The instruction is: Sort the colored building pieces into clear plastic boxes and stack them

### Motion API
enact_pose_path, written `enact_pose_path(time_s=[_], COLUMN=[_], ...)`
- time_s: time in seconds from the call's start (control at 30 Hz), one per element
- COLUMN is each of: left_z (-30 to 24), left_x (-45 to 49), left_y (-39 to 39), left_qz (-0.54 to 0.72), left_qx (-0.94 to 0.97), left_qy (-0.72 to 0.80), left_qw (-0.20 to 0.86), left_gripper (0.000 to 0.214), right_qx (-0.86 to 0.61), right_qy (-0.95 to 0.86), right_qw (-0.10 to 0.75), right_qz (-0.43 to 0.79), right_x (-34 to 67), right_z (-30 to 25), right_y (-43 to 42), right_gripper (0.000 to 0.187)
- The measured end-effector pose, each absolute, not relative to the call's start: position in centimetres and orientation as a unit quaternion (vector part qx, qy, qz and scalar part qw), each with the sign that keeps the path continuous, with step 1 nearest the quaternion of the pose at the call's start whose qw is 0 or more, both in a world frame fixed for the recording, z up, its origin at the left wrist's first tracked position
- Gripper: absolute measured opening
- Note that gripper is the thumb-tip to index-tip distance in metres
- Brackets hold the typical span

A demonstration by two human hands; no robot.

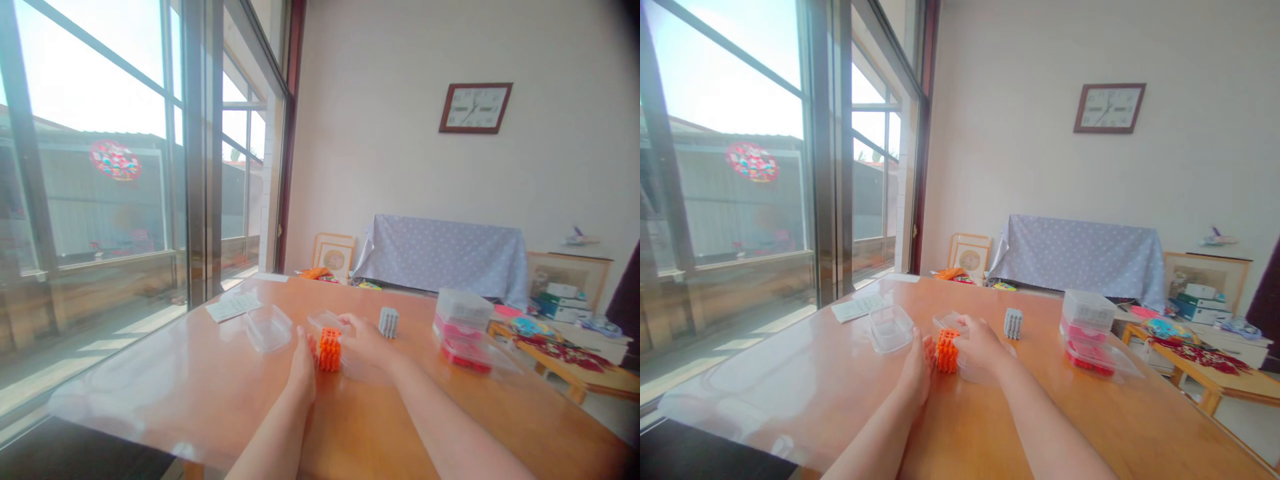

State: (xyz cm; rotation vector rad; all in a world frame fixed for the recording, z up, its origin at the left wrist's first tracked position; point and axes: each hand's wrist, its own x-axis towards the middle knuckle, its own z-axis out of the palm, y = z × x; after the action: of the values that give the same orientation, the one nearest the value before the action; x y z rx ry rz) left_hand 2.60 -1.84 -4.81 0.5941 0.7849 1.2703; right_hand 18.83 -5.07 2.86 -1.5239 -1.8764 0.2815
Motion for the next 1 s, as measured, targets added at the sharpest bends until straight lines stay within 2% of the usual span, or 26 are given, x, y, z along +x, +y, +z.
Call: enact_pose_path(time_s=[0.17,0.3,0.47,0.63,0.73,0.87,1.0], left_z=[-4.9,-4.8,-5.0,-5.5,-5.3,-4.8,-4.9], left_x=[2.6,2.6,2.5,2.5,2.5,2.6,2.6], left_y=[-2.1,-2.1,-1.9,-1.5,-1.6,-1.8,-1.6], left_qz=[0.577,0.575,0.568,0.573,0.573,0.572,0.572], left_qx=[0.251,0.243,0.238,0.247,0.247,0.242,0.251], left_qy=[0.346,0.348,0.363,0.363,0.373,0.391,0.389], left_qw=[0.696,0.700,0.699,0.692,0.687,0.679,0.677], left_gripper=[0.080,0.080,0.080,0.076,0.075,0.077,0.078], right_qx=[-0.575,-0.561,-0.561,-0.569,-0.578,-0.610,-0.635], right_qy=[-0.761,-0.778,-0.774,-0.749,-0.727,-0.702,-0.703], right_qw=[0.268,0.232,0.240,0.292,0.312,0.288,0.224], right_qz=[0.137,0.163,0.170,0.173,0.200,0.227,0.229], right_x=[18.4,18.4,18.6,19.3,20.3,22.0,23.4], right_z=[3.8,3.8,3.1,3.1,3.7,4.3,3.4], right_y=[-2.9,-1.9,-1.2,-1.6,-2.7,-4.1,-4.4], right_gripper=[0.067,0.069,0.062,0.063,0.057,0.045,0.035])
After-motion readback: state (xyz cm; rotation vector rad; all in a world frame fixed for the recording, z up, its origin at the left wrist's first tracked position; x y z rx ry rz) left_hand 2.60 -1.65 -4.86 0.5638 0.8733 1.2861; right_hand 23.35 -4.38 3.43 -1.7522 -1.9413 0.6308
